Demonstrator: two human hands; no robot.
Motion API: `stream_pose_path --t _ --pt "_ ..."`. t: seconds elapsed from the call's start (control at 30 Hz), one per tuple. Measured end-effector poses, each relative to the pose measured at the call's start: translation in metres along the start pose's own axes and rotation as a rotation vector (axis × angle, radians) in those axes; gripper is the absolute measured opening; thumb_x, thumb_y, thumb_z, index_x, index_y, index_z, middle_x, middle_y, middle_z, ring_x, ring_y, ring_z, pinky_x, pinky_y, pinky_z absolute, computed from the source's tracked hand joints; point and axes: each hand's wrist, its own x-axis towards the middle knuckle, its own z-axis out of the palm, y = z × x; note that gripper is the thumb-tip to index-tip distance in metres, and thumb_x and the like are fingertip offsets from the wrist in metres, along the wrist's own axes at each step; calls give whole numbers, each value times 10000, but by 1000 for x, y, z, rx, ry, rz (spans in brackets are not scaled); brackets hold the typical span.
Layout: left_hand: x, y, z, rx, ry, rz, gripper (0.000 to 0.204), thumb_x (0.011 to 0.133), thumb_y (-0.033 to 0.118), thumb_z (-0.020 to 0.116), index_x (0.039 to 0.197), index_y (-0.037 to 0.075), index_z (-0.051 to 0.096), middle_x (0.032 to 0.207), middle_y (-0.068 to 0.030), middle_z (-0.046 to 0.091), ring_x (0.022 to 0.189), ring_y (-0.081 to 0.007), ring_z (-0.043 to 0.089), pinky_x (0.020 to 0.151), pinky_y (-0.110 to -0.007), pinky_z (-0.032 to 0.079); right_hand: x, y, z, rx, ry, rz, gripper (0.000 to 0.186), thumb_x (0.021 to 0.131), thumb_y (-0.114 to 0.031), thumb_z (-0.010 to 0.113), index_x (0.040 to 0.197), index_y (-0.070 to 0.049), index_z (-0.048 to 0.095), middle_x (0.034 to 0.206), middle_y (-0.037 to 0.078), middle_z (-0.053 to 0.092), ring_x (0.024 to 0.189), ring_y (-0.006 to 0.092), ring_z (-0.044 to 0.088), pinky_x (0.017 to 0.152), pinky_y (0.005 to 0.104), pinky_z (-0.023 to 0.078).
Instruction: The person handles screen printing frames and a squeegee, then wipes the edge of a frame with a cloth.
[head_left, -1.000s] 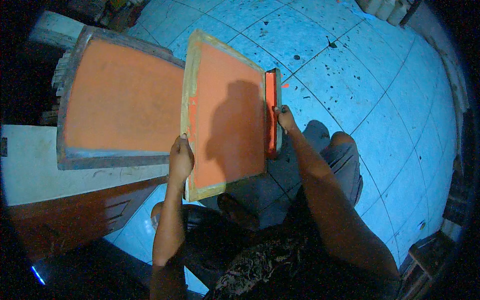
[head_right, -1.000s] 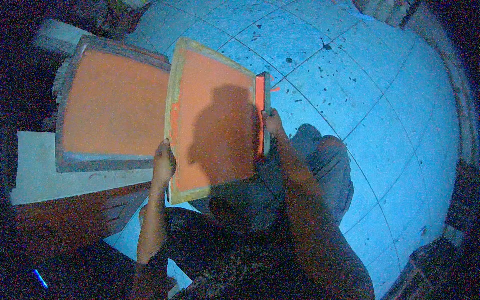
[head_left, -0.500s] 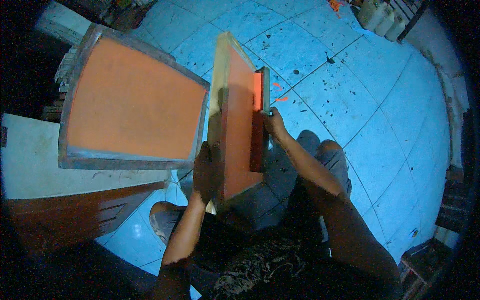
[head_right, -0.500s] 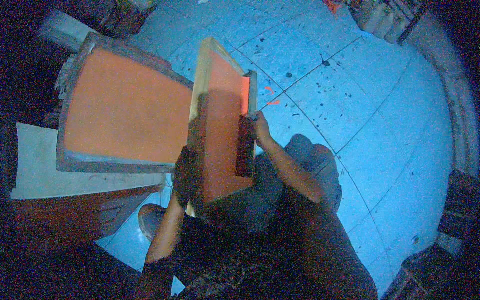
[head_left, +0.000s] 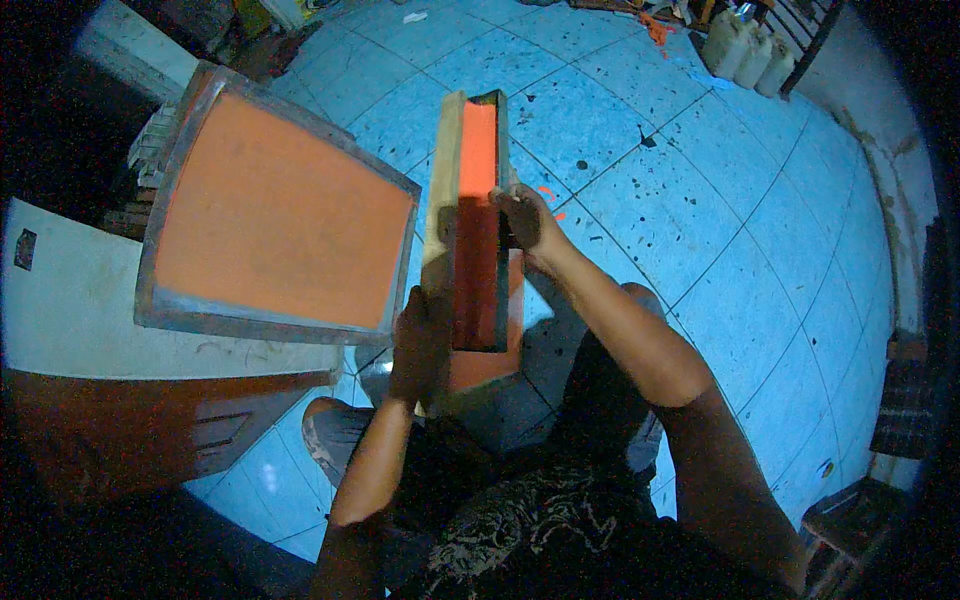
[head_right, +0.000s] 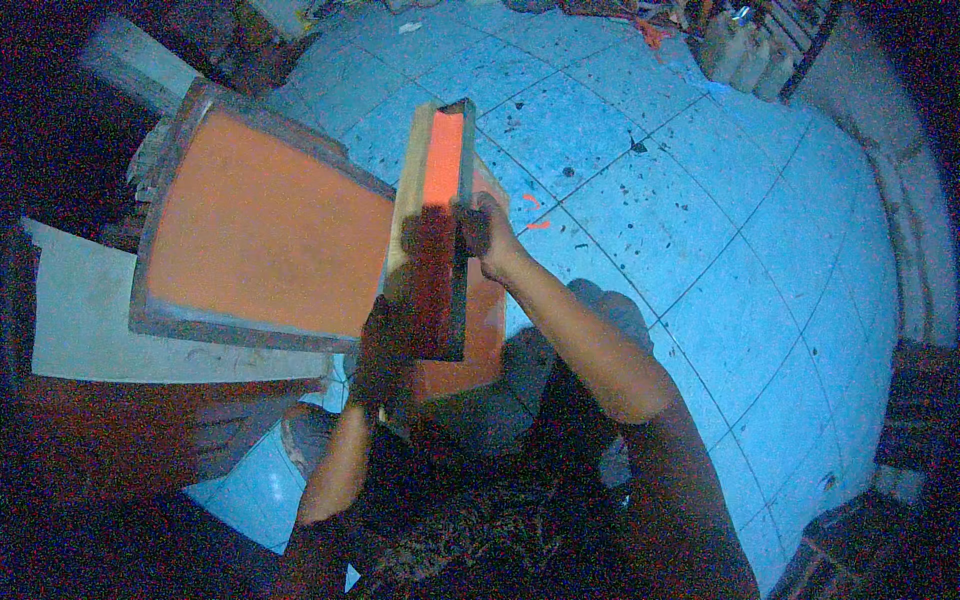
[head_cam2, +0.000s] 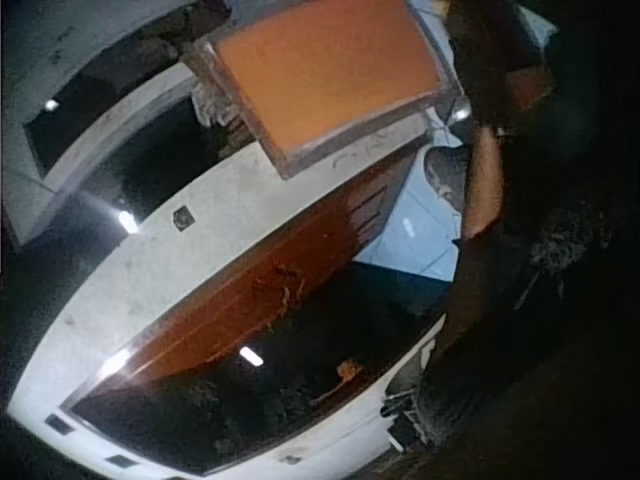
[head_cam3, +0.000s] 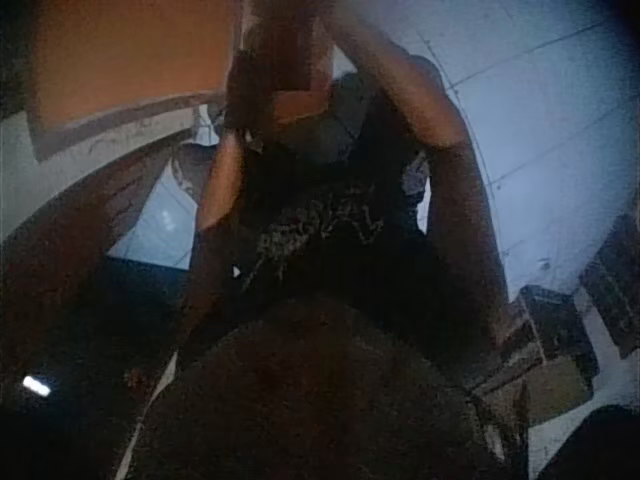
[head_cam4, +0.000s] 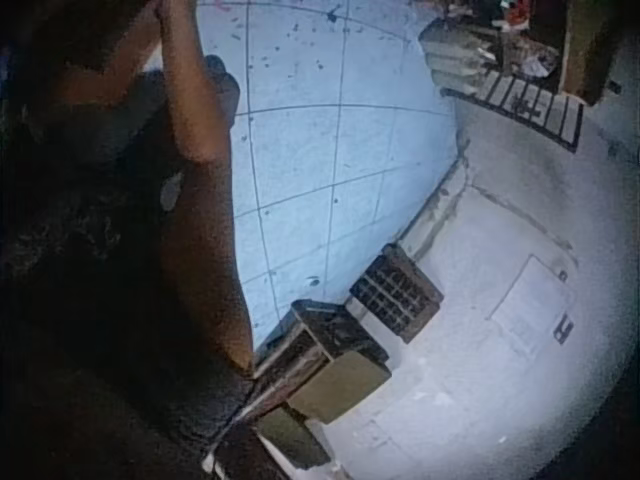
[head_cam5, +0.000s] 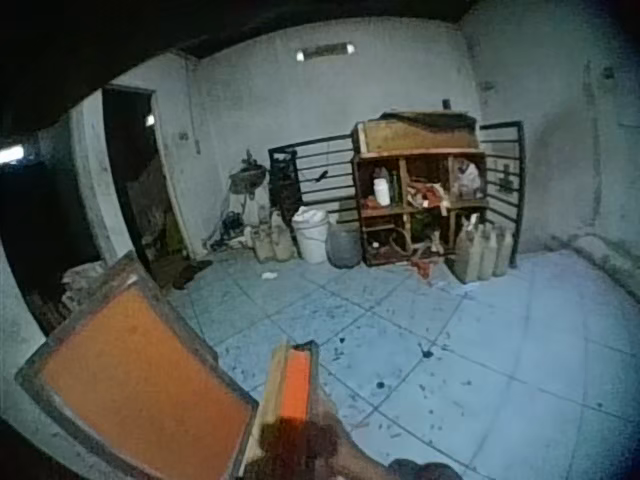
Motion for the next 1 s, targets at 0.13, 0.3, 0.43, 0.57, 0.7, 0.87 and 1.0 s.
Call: stream_pose_path --t 0.13,0.3,0.43,0.57,0.7,0.87,1.0 --pt "30 -48 -16 -209 37 15 460 943 375 369 1082 -38 518 951 -178 609 868 -246 573 798 -375 435 -30 -44 -10 -122 71 18 165 864 -294 558 883 -130 567 827 -45 568 629 80 475 512 213 366" --pt "52 -96 -53 -211 -42 -181 506 933 425 395 1129 -18 540 1027 -125 606 917 -184 566 825 -316 435 -42 -79 -70 -250 240 -21 242 876 -293 565 1040 -123 517 920 8 587 766 118 533 612 278 420" --pt "52 -98 -69 -445 -56 -157 543 911 453 427 1145 -25 530 1043 -129 603 943 -195 571 828 -309 443 -48 -61 -122 -178 311 -50 245 883 -275 557 1071 -125 506 944 -1 590 768 110 537 622 276 431" --pt "48 -91 -101 -544 -67 -179 567 887 458 474 1169 -33 509 1073 -129 588 950 -195 572 851 -320 444 -55 -27 -153 -185 393 54 257 892 -306 532 1077 -128 507 983 -9 576 808 115 525 628 301 432" --pt "37 -82 -130 -519 78 -56 501 891 403 491 1151 -25 509 1072 -116 572 975 -192 549 870 -338 436 -50 20 -169 -176 447 156 327 894 -364 509 1103 -113 512 1018 8 562 831 128 501 660 319 410" --pt "27 -70 -155 -448 119 127 468 899 383 484 1132 -22 505 1050 -94 570 967 -171 525 877 -326 401 -43 93 -210 -223 382 202 405 898 -382 495 1156 -71 512 1038 43 555 846 157 508 671 325 413" --pt "19 -78 -175 -322 285 162 454 913 379 463 1109 -28 505 1023 -73 560 948 -155 496 880 -308 371 -34 162 -250 -139 360 132 342 903 -317 511 1110 -46 537 902 42 582 771 136 538 635 289 429"
